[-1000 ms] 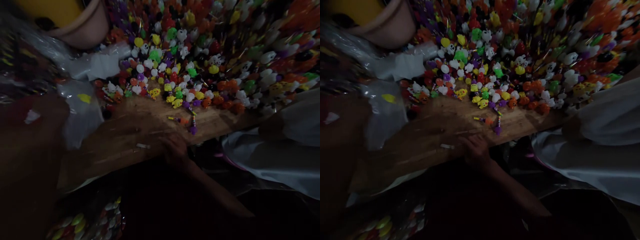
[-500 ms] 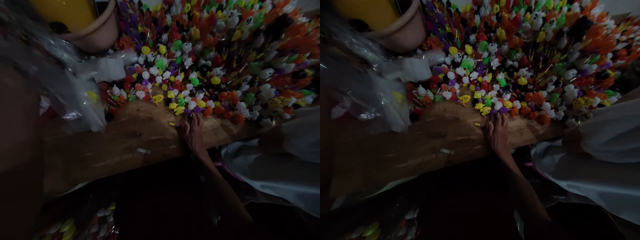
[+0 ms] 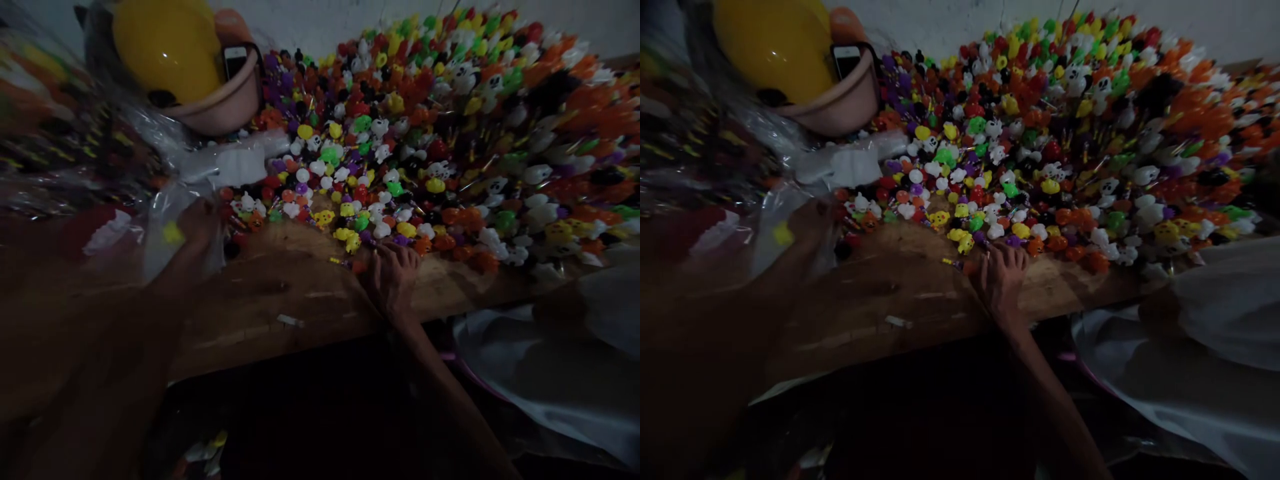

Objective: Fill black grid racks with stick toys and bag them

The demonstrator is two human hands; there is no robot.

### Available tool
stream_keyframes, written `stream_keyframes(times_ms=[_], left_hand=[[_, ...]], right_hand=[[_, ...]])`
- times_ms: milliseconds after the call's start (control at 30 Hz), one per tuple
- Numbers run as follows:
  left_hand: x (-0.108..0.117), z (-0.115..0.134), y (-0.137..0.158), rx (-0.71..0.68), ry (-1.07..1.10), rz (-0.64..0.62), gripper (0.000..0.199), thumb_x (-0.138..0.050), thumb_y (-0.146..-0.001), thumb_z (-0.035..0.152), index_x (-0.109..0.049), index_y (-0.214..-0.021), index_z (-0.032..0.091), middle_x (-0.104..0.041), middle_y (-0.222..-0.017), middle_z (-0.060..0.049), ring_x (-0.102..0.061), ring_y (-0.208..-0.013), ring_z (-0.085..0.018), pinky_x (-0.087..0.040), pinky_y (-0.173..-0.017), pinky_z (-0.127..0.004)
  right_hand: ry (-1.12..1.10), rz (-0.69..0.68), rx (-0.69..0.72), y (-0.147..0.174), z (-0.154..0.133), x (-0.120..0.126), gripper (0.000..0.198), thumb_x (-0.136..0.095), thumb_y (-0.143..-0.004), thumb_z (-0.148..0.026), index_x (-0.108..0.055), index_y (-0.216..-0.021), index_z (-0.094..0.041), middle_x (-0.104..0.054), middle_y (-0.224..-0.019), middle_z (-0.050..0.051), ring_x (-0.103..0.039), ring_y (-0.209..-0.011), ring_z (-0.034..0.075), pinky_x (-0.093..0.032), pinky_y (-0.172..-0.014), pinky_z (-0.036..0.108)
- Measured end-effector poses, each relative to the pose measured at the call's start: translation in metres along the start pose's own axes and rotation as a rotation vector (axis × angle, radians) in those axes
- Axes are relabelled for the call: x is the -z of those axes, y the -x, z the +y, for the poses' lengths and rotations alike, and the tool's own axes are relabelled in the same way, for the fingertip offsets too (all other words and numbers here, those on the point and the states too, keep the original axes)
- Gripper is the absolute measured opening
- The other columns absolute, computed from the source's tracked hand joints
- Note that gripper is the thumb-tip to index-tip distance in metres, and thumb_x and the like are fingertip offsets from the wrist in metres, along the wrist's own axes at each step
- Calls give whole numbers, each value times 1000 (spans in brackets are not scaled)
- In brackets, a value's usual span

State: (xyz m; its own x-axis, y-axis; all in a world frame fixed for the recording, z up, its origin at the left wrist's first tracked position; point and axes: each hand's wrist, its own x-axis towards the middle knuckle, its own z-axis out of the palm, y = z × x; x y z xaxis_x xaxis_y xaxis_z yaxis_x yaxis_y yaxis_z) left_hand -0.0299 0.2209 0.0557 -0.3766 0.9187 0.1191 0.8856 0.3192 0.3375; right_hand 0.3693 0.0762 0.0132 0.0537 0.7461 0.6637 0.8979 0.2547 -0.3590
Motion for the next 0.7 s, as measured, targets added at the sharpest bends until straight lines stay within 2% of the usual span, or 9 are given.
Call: stream_keyframes(times_ms=[100, 200, 300, 367, 467, 533, 700], left_hand=[[-14, -4, -5, 149, 119, 122, 33, -49, -104, 38, -67, -98, 11, -69, -95, -4, -59, -88, -17, -49, -86, -36], [-19, -7, -6, 157, 252, 202, 32, -47, -102, 31, -63, -83, 13, -63, -75, 0, -45, -76, -15, -37, -76, -30], [-17, -12, -6, 178, 352, 276, 33, -34, -104, 21, -63, -92, 11, -61, -76, 1, -45, -76, -14, -35, -74, -30], [-17, -15, -7, 180, 396, 289, 34, -30, -105, 18, -62, -102, 8, -61, -81, 1, -47, -78, -14, -38, -76, -29], [-18, -19, -10, 171, 420, 278, 27, -36, -105, 21, -59, -103, 7, -61, -86, 1, -48, -81, -12, -40, -80, -28], [-20, -21, -11, 164, 420, 270, 21, -46, -104, 24, -59, -102, 7, -62, -88, 2, -47, -82, -12, -40, -81, -27], [-27, -18, -15, 122, 400, 211, 22, -69, -91, 31, -62, -96, 11, -66, -82, 6, -46, -80, -11, -36, -76, -25]], right_hand=[[16, -46, 49, -25, 16, 6, 26, -49, -100, -28, -72, -112, -21, -71, -110, 11, -58, -102, 27, -44, -95, 47], [44, -202, 106, -67, 25, -8, 30, -46, -100, -26, -73, -110, -22, -71, -111, 11, -56, -102, 29, -42, -92, 46], [87, -457, 198, -104, 21, -34, 26, -51, -95, -26, -75, -103, -22, -72, -109, 12, -55, -103, 30, -41, -89, 44], [150, -550, 198, -117, 16, -51, 22, -55, -89, -23, -75, -96, -22, -72, -105, 13, -55, -100, 30, -41, -89, 44], [208, -544, 149, -121, 9, -68, 22, -55, -84, -15, -76, -90, -19, -70, -105, 16, -53, -103, 32, -39, -91, 47], [190, -518, 126, -121, 8, -69, 24, -54, -86, -16, -78, -90, -19, -69, -107, 16, -51, -108, 34, -38, -93, 50], [109, -356, 156, -111, 8, -41, 21, -58, -93, -27, -78, -97, -24, -67, -106, 11, -53, -105, 30, -41, -91, 46]])
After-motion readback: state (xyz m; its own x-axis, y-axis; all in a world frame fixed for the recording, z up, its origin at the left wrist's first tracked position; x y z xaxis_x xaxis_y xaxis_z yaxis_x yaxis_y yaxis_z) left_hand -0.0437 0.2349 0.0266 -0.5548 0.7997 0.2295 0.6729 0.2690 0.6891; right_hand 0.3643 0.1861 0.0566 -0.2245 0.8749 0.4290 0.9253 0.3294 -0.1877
